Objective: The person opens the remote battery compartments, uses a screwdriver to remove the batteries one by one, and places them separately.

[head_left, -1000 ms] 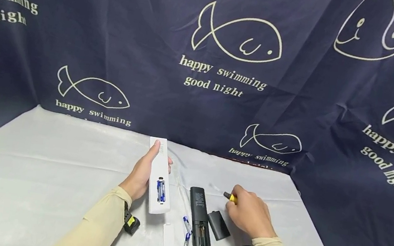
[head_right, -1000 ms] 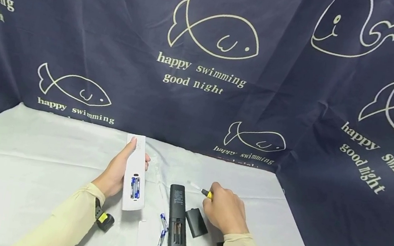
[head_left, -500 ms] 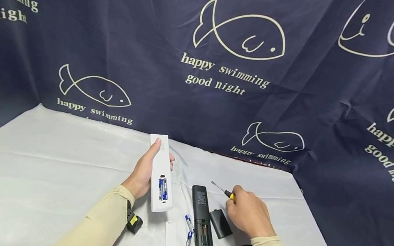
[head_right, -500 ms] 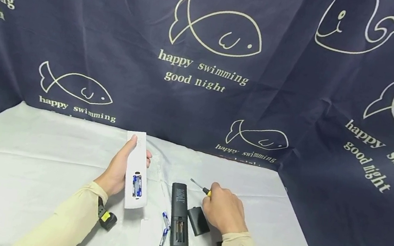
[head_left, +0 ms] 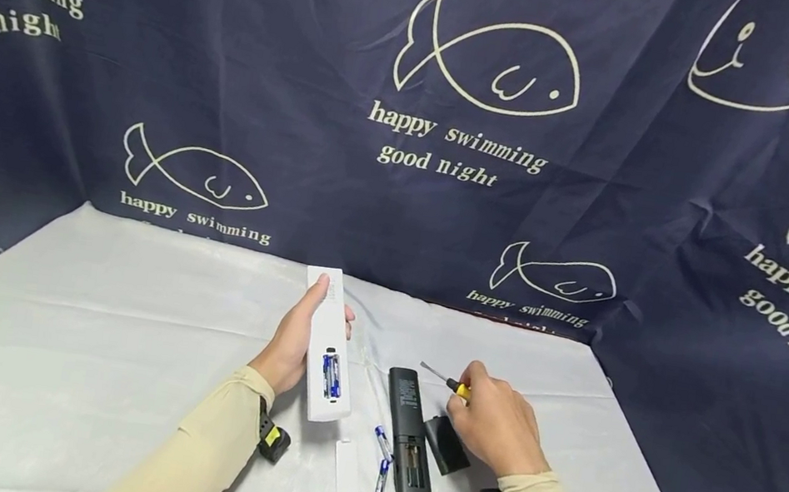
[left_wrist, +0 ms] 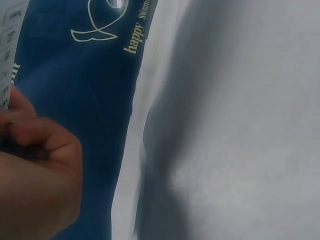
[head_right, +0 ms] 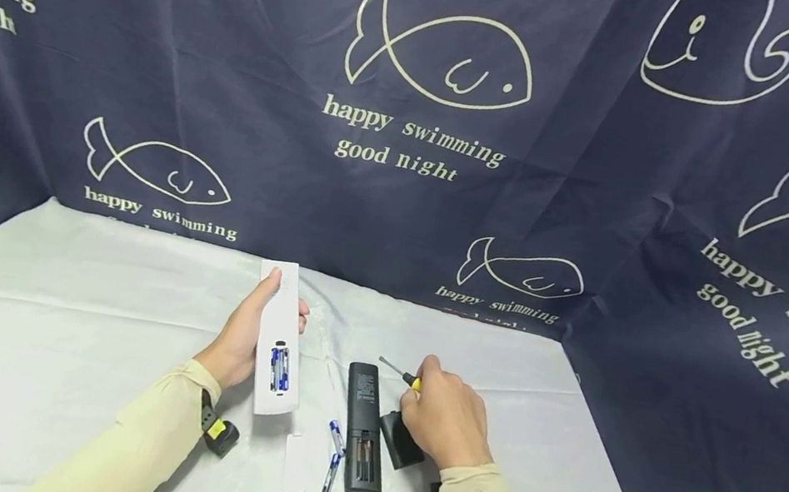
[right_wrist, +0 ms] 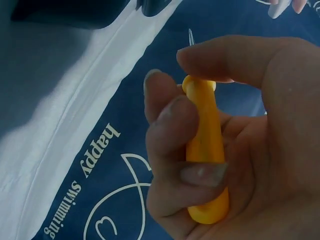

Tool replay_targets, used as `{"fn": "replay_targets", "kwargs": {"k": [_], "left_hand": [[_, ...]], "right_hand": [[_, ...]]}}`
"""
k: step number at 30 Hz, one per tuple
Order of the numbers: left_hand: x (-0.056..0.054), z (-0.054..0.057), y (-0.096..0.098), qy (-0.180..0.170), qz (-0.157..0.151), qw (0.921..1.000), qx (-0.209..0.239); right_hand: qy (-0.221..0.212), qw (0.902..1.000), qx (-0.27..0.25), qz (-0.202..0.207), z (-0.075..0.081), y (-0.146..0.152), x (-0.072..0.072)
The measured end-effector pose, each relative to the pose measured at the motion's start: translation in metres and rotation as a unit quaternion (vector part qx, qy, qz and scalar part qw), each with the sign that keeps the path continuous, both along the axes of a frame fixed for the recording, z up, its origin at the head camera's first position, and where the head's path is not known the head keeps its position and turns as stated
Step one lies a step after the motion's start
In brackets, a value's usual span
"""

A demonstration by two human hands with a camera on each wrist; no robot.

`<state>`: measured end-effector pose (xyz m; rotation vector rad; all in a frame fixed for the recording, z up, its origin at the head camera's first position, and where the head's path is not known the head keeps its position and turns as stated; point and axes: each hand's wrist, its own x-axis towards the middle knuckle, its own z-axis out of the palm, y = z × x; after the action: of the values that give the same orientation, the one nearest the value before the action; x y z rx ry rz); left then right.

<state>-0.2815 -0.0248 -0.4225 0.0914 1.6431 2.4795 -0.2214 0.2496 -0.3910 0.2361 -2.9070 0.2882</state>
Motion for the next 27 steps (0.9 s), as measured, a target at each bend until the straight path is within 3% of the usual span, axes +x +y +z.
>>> {"fn": "replay_targets", "kwargs": {"k": [27], "left_hand": [[0.002,0.002,0.000,-0.001,-0.014,0.9998,-0.012]], "right_hand": [[0.057,0.9965,-0.001,0.060,0.011,-0.023,0.012]]}}
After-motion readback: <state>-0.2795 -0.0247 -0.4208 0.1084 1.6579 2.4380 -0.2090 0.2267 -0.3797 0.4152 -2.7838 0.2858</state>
